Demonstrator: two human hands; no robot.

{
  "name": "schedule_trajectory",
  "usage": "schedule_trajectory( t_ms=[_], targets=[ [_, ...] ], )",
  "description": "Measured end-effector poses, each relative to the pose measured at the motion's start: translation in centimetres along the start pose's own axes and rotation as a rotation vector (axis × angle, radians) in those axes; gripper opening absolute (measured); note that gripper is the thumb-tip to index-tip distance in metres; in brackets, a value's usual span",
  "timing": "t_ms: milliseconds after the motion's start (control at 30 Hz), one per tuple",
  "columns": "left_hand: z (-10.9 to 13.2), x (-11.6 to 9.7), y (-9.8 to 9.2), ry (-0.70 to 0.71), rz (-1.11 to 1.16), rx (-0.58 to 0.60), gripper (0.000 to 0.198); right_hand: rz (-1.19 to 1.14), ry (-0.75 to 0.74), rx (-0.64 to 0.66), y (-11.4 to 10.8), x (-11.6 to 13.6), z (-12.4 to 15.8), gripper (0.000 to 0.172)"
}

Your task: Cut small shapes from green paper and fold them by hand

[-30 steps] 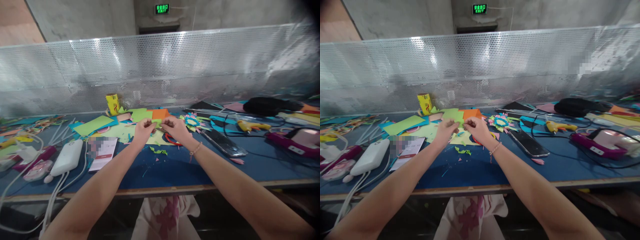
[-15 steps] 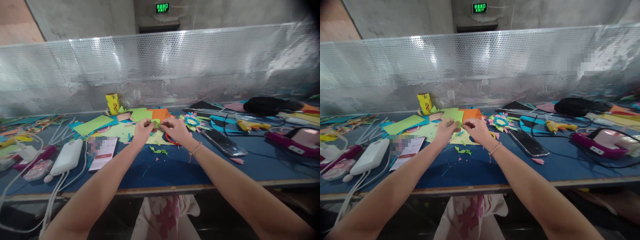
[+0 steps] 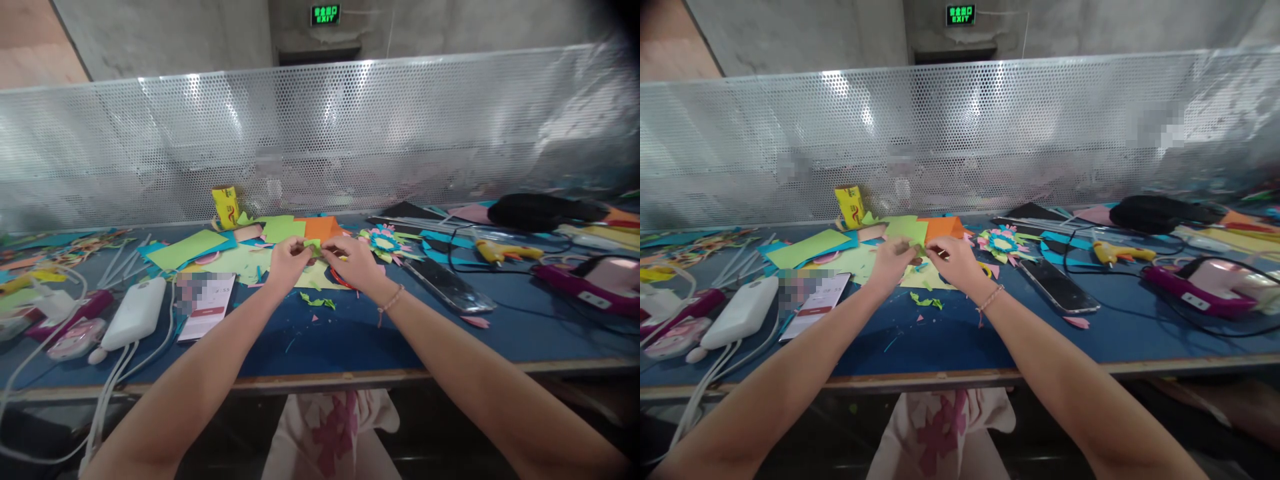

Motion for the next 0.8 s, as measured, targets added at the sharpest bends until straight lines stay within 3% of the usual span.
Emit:
schedule_trajectory(
  t_ms=[200, 500, 800],
  targets=[
    [-0.1, 0.2, 0.1, 0.029, 0.0, -0.015, 0.015, 0.033, -0.124, -0.004, 0.0, 0.6, 0.0, 0.009],
    [-0.1, -0.1, -0.1, 0.041, -0.047, 0.005, 0.011, 0.03, -0.146, -0.012, -0.1, 0.8, 0.1, 0.009],
    [-0.1, 0.1, 0.1, 0.067, 0.084, 0.057, 0.017, -0.078, 0.09, -0.093, -0.3, -0.2, -0.2, 0.005]
  ],
)
Point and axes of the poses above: each hand's wrist, its own z-axis away from the middle knuckle, its own y-axis out of the palm, x = y × z, the point moved 3 cm from there along -z, towards the middle knuckle, and after that the axes turned 2 degrees about -z, right-handed, at the moved point
